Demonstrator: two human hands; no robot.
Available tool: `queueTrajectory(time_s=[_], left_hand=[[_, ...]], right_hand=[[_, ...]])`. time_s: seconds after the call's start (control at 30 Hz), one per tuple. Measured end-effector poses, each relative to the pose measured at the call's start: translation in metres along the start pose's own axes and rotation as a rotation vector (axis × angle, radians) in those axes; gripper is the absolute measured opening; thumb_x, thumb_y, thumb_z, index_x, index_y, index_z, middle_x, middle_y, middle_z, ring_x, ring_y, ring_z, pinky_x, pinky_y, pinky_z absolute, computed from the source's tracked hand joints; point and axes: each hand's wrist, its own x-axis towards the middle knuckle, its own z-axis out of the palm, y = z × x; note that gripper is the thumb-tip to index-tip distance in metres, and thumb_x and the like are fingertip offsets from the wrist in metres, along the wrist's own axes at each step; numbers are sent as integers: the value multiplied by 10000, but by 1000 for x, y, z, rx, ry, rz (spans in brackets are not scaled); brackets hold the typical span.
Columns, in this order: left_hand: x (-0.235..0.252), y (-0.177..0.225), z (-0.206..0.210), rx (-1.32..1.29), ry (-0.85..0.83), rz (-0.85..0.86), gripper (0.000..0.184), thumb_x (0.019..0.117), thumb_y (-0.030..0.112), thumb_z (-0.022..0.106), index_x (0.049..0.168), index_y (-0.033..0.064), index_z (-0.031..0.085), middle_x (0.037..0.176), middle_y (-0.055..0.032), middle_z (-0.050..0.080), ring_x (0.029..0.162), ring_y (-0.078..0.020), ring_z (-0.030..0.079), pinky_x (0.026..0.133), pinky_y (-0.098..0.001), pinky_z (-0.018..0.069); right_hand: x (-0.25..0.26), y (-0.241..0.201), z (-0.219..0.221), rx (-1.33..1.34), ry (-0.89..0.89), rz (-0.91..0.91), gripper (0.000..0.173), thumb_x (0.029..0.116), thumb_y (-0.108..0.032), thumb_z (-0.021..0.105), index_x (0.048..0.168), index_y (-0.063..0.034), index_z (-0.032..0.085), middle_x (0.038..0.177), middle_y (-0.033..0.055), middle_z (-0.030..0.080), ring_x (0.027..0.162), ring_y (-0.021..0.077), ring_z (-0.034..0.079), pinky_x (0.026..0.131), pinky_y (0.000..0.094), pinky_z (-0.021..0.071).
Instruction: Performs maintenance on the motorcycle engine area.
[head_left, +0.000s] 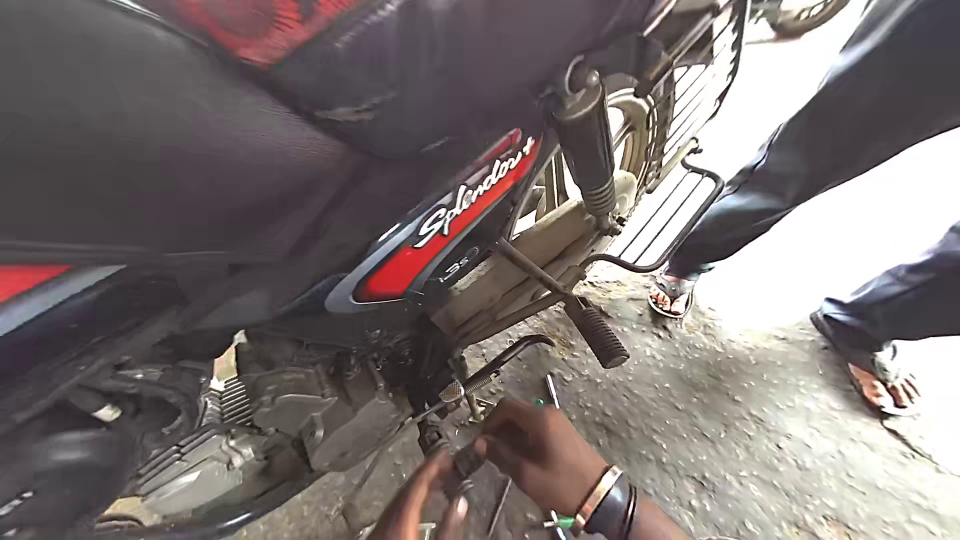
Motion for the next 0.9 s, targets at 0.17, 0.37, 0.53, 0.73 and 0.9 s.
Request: queueTrajectory(time_s=[0.17,0.37,0.53,0.73,0.9], left_hand=[[39,-16,-3,-23,231,258,617,927,370,749,1397,1,595,1327,-119,672,1256,-213,622,1139,-459,443],[34,-34,23,225,496,406,241,1003,209,622,1176,117,760,1104,-38,766,1056,-189,716,994,-422,543],[30,-34,27,269,530,345,371,1052,392,533,1073,108,771,893,-29,766,850,-173,728,854,-381,569],[24,-31,10,-148,106,-18,369,1087,359,451,1110,84,695,859,-35,724,776,-197,705,730,-463,578],[17,-33,0,-288,-16,-111,301,1085,273,455,1031,80,681,792,3,699,727,-126,680,732,-363,570]], right_hand=[[6,-10,13,460,12,84,192,1013,-219,644,1043,-30,651,839,56,731,683,173,732,668,348,650],[1,-9,28,466,99,101,214,992,-279,673,923,-82,626,673,-7,643,518,95,611,491,260,542],[6,-5,35,302,123,63,255,997,-327,656,913,-87,627,641,-28,596,492,76,568,466,247,506],[8,2,47,168,84,14,252,1006,-334,626,923,-96,633,646,-51,583,491,54,553,468,245,503],[1,4,54,-9,46,-46,342,1020,-400,603,942,-73,664,664,-14,605,524,88,578,498,295,517]])
